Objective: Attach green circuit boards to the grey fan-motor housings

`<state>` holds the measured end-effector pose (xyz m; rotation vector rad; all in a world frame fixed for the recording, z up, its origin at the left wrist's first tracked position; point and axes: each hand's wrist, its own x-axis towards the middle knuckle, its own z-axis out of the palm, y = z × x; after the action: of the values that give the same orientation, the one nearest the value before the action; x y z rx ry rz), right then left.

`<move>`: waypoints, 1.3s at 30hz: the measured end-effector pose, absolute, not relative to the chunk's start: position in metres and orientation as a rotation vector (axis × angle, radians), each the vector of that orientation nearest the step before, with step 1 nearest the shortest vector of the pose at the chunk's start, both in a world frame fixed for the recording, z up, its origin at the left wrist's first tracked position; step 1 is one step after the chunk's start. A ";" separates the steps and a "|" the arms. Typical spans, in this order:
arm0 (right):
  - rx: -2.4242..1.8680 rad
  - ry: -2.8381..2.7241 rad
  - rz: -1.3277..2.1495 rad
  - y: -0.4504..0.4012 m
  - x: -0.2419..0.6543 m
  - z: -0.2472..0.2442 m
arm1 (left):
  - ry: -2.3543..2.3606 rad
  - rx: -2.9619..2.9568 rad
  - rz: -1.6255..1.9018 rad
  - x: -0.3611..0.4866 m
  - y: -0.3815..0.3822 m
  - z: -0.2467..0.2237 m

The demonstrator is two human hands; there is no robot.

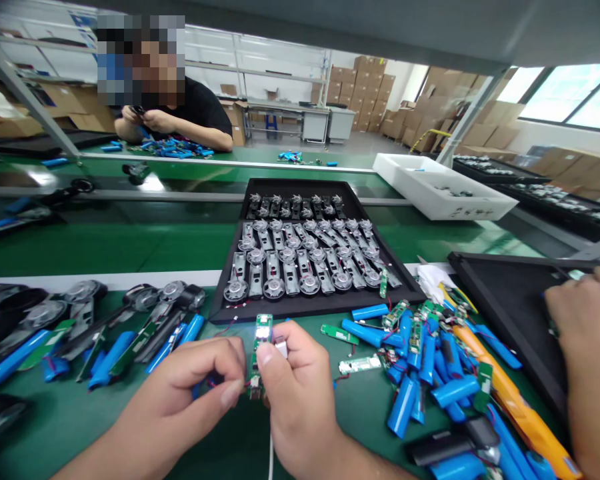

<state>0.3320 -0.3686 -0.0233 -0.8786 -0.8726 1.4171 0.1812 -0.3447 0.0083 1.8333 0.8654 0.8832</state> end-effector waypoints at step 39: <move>-0.840 -0.599 1.483 -0.342 0.334 -0.009 | 1.026 1.997 0.202 0.163 -0.326 0.019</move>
<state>0.3338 -0.3415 -0.0094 -0.8399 -0.5985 1.4830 0.1635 -0.3264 0.0190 1.9972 1.0259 0.2023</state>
